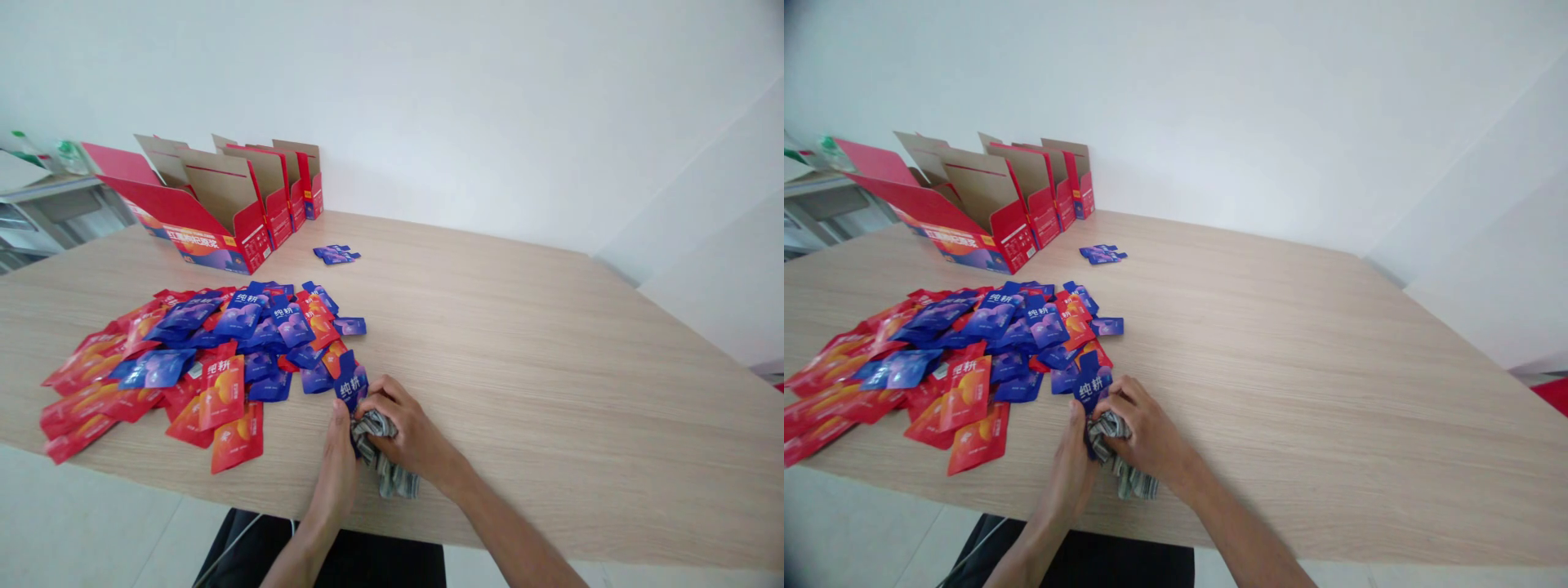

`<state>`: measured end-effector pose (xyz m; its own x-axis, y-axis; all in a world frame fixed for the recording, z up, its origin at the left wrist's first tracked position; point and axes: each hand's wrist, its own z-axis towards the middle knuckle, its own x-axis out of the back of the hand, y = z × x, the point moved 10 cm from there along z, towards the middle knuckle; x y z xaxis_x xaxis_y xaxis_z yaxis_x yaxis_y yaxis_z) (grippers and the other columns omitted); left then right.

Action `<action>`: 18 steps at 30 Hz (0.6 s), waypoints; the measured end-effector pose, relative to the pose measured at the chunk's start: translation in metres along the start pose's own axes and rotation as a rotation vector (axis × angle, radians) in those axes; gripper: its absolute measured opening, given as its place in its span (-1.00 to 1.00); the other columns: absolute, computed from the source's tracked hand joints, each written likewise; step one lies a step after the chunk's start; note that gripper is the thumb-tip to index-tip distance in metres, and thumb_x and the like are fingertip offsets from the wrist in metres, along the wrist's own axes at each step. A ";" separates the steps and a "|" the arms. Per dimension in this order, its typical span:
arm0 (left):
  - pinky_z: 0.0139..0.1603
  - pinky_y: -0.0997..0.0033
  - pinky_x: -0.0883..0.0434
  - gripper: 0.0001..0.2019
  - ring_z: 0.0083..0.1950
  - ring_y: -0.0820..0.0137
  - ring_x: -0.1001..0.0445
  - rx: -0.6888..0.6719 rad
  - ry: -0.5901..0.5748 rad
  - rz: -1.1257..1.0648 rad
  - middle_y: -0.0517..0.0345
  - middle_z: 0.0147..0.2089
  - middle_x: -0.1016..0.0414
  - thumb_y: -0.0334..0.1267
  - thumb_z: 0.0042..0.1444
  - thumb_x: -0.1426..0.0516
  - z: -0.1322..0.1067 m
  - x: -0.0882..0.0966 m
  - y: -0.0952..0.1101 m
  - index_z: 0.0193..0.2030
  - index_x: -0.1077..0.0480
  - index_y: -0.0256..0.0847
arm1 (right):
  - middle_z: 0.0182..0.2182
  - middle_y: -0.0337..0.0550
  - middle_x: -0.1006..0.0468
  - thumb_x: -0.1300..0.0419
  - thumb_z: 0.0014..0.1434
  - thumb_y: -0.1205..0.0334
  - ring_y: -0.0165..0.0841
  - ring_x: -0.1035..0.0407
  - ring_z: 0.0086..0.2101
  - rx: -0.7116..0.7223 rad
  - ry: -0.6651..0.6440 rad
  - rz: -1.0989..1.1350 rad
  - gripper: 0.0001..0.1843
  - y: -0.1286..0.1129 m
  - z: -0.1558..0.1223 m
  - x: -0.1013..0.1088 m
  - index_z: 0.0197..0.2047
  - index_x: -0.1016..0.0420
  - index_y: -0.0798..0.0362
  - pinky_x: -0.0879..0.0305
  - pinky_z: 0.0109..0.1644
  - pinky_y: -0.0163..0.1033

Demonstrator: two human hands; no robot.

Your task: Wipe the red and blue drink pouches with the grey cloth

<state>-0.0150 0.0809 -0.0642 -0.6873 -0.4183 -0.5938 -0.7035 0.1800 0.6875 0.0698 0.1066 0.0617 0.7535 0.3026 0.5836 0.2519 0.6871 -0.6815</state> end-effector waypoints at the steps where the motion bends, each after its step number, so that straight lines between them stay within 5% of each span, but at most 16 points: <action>1: 0.42 0.10 -0.33 -0.45 0.38 0.09 -0.44 -0.011 0.019 -0.010 -0.13 0.18 -0.63 0.20 0.28 -0.15 0.001 -0.001 0.008 0.12 -0.57 -0.24 | -0.10 -0.13 -0.40 -0.32 0.12 0.54 -0.24 -0.39 0.00 0.014 -0.046 0.002 -0.66 -0.002 0.000 -0.005 -0.09 -0.53 -0.02 -0.40 0.14 -0.18; 6: 0.42 0.10 -0.32 -0.44 0.43 0.07 -0.37 -0.022 0.044 -0.007 -0.12 0.23 -0.60 0.20 0.28 -0.15 -0.002 0.004 0.013 0.15 -0.56 -0.23 | -0.08 -0.12 -0.41 -0.33 0.16 0.51 -0.24 -0.38 0.01 0.031 -0.083 -0.019 -0.68 -0.005 -0.001 -0.010 -0.07 -0.53 -0.03 -0.41 0.15 -0.17; 13: 0.51 0.05 -0.19 -0.49 0.56 0.03 -0.15 0.049 -0.027 0.150 -0.05 0.29 -0.56 -0.03 0.18 -0.31 -0.021 0.019 -0.033 0.25 -0.51 -0.11 | -0.13 -0.13 -0.40 -0.22 0.19 0.51 -0.24 -0.41 -0.09 -0.050 0.249 -0.086 -0.70 0.010 -0.003 0.031 -0.08 -0.52 -0.04 -0.43 0.04 -0.17; 18: 0.50 0.18 -0.19 -0.41 0.46 0.04 -0.32 -0.106 -0.175 0.317 -0.04 0.23 -0.58 -0.20 0.06 -0.41 -0.026 -0.016 0.013 0.26 -0.49 -0.10 | -0.13 -0.12 -0.39 -0.19 0.16 0.48 -0.24 -0.42 -0.11 -0.070 0.386 -0.108 -0.70 0.014 -0.006 0.054 -0.09 -0.53 -0.04 -0.45 0.03 -0.16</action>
<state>-0.0089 0.0668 -0.0346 -0.8949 -0.1964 -0.4009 -0.4346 0.1786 0.8827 0.1177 0.1291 0.0812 0.8895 -0.0485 0.4543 0.3732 0.6506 -0.6614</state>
